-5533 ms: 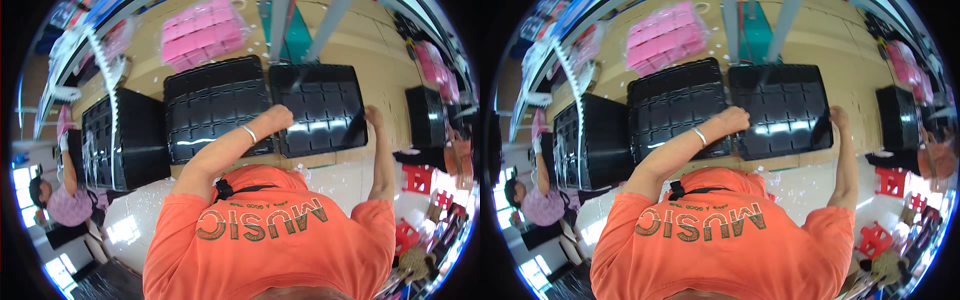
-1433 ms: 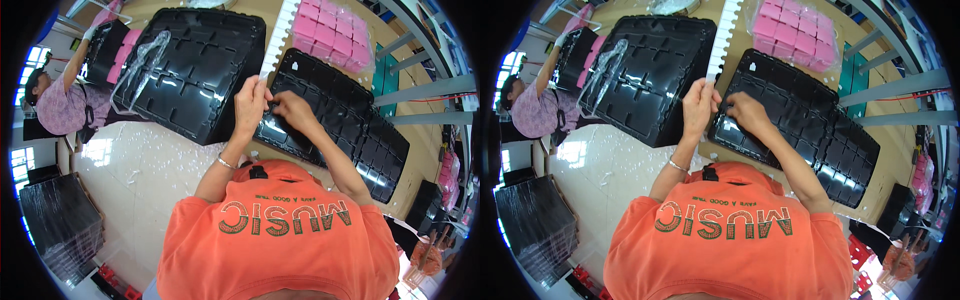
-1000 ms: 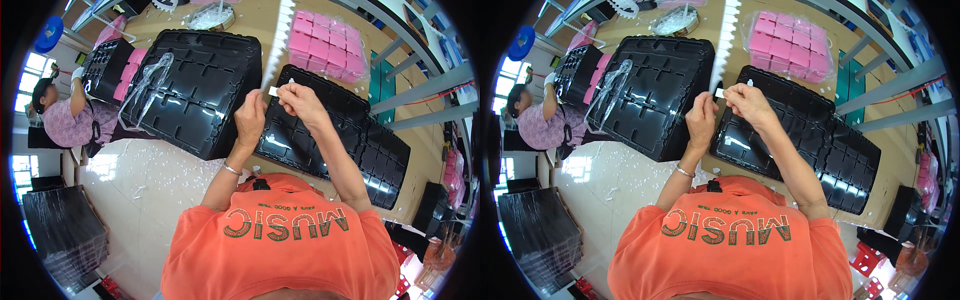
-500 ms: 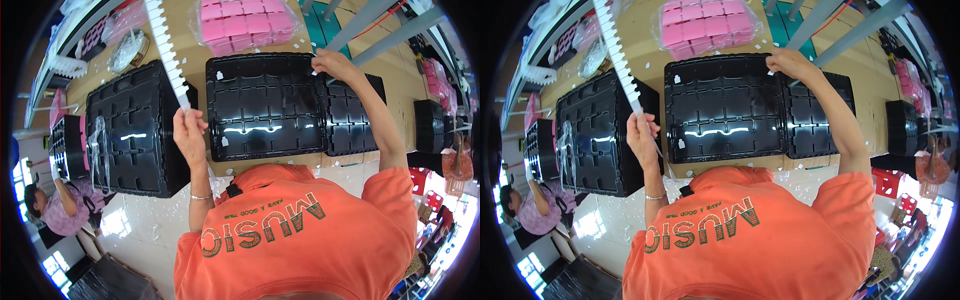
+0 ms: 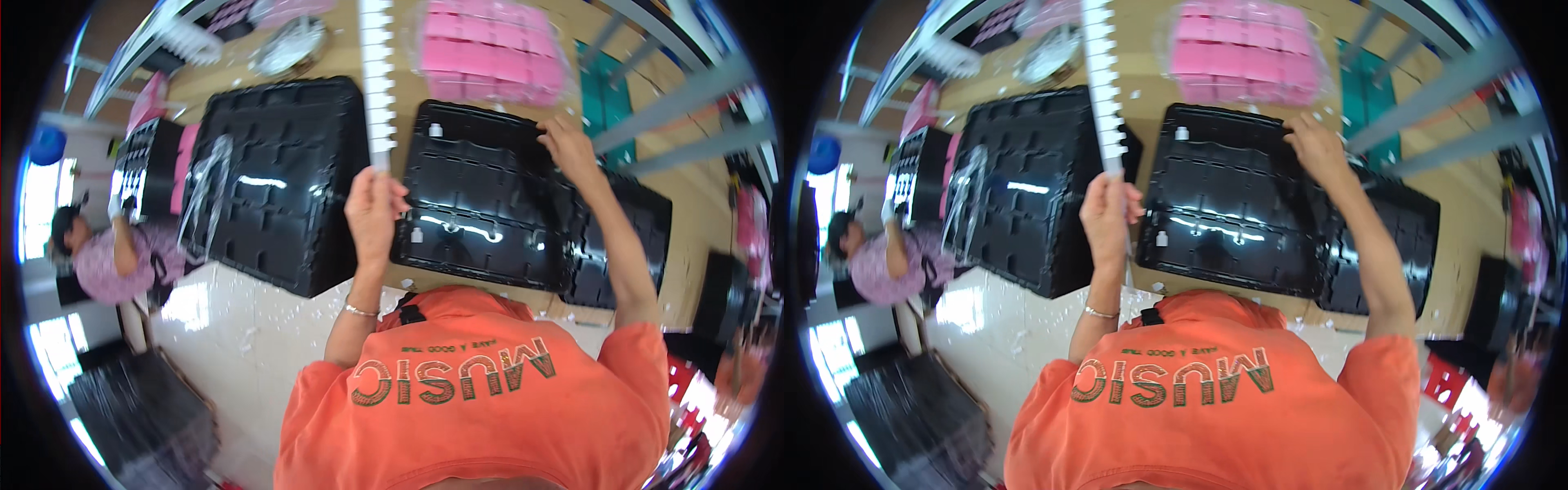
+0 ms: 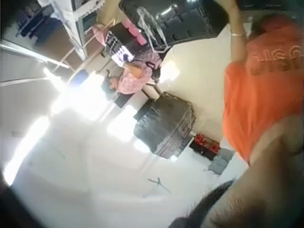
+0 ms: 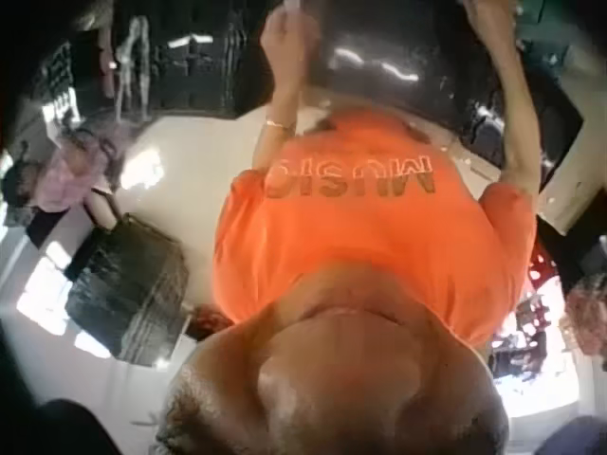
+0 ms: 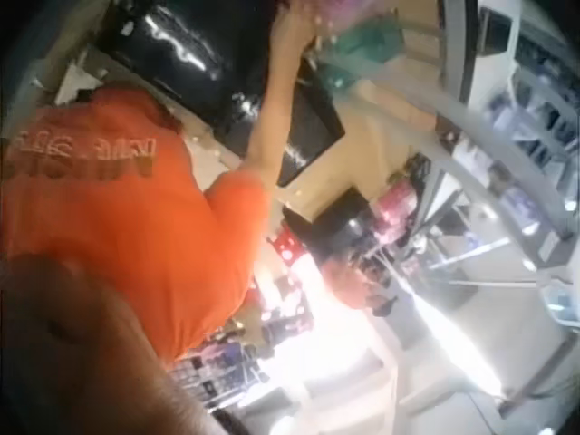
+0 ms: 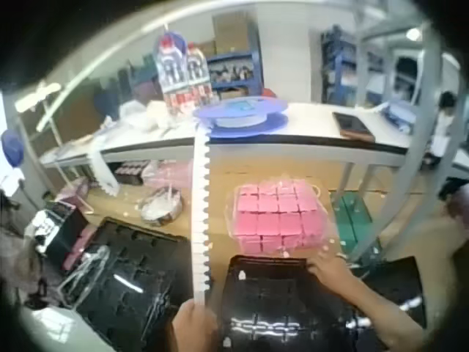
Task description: The person attaches white clips to black trays and layers pink sheets inside them by hand, working in a factory environment.
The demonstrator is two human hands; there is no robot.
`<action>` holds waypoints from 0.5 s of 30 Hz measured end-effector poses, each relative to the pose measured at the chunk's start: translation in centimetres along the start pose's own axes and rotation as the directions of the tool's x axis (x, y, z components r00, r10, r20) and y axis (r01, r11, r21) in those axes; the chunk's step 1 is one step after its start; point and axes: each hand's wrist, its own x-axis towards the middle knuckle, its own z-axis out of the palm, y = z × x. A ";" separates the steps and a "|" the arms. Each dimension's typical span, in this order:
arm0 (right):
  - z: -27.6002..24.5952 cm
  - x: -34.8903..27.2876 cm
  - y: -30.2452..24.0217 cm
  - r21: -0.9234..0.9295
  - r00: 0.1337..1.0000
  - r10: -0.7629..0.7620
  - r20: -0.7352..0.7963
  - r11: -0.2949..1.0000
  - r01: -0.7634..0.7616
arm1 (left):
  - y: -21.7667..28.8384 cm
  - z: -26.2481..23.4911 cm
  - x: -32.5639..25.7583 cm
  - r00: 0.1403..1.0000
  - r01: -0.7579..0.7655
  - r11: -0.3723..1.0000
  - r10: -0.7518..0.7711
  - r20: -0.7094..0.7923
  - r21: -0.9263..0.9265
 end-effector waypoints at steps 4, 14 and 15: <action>1.1 3.6 -13.8 0.752 0.971 0.137 0.198 0.613 -0.240 | -0.2 0.0 -0.2 1.000 -0.020 0.999 0.019 -0.025 -0.035; 1.1 5.8 -21.0 0.732 0.947 0.218 0.235 0.602 -0.320 | -2.1 -0.2 2.2 0.824 -0.458 0.743 0.561 -0.082 0.488; 0.5 5.5 -20.9 0.711 0.938 0.248 0.244 0.612 -0.347 | -2.5 -0.3 2.6 0.823 -0.459 0.743 0.562 -0.082 0.487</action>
